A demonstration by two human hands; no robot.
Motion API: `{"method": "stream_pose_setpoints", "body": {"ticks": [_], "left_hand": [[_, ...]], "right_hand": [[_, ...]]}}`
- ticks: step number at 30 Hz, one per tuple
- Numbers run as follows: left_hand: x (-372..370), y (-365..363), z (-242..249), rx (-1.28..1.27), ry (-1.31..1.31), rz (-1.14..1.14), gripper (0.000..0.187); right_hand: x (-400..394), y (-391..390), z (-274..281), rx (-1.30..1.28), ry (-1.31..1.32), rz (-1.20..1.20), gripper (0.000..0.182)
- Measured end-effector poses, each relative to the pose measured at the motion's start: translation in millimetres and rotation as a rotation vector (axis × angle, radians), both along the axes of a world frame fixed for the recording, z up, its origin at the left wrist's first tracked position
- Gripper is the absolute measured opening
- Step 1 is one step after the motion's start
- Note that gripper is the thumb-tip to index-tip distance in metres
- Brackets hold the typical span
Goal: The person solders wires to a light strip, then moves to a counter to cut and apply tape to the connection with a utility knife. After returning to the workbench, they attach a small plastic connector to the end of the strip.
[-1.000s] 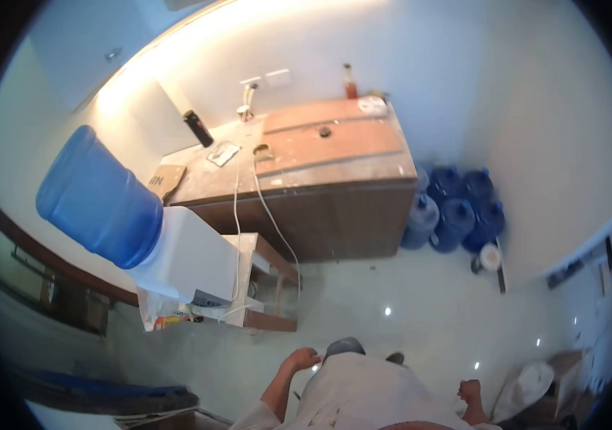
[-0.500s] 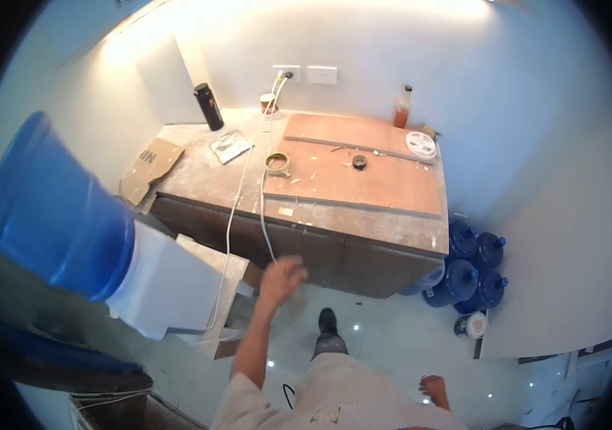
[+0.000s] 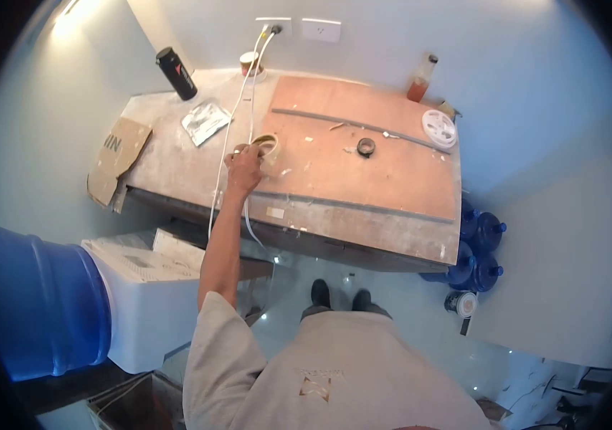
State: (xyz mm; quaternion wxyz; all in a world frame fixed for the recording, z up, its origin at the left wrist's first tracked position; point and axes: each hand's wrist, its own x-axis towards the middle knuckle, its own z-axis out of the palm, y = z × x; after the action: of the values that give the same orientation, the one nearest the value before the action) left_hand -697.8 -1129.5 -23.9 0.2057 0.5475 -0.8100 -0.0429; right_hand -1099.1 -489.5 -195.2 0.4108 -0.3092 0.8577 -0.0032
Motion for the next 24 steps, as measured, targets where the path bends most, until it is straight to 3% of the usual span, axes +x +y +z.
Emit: {"method": "stream_pose_setpoints", "body": {"ticks": [2,4,6,7,8,9,12,14,16,19,22,24], "left_hand": [[0,21,9,-0.031,0.088,0.006,0.016],[-11,55,27,0.187,0.605,0.099,0.018],[-22,106,26,0.271,0.949,0.045,0.018],[-33,142,43,0.377,1.154,0.043,0.017],[-42,176,63,0.412,1.162,0.084,0.018],[-44,205,70,0.486,1.140,0.130,0.019],[-61,272,89,0.461,1.256,0.273,0.020],[-68,308,92,0.435,1.243,0.453,0.019],[-73,340,96,0.425,1.064,0.665,0.017],[-64,399,74,0.204,0.769,0.776,0.023],[-72,453,87,0.237,0.854,0.906,0.024],[-77,488,81,0.195,0.893,0.959,0.025]], "right_hand": [[-12,-60,41,-0.006,-0.002,0.066,0.030],[-19,-140,92,-0.026,-0.021,0.175,0.031],[-49,-204,80,-0.255,-0.074,0.615,0.040],[-42,-250,114,-0.275,-0.116,0.702,0.039],[-21,-294,161,-0.290,-0.164,0.799,0.039],[-4,-324,188,-0.463,-0.335,0.787,0.035],[53,-390,232,-0.901,-0.670,0.825,0.028],[93,-415,249,-0.917,-0.843,0.878,0.028],[132,-418,239,-0.960,-1.091,0.863,0.034],[186,-403,237,-0.875,-1.171,1.125,0.034],[208,-365,222,-0.835,-1.117,1.298,0.024],[222,-338,201,-0.736,-1.215,1.278,0.019]]}}
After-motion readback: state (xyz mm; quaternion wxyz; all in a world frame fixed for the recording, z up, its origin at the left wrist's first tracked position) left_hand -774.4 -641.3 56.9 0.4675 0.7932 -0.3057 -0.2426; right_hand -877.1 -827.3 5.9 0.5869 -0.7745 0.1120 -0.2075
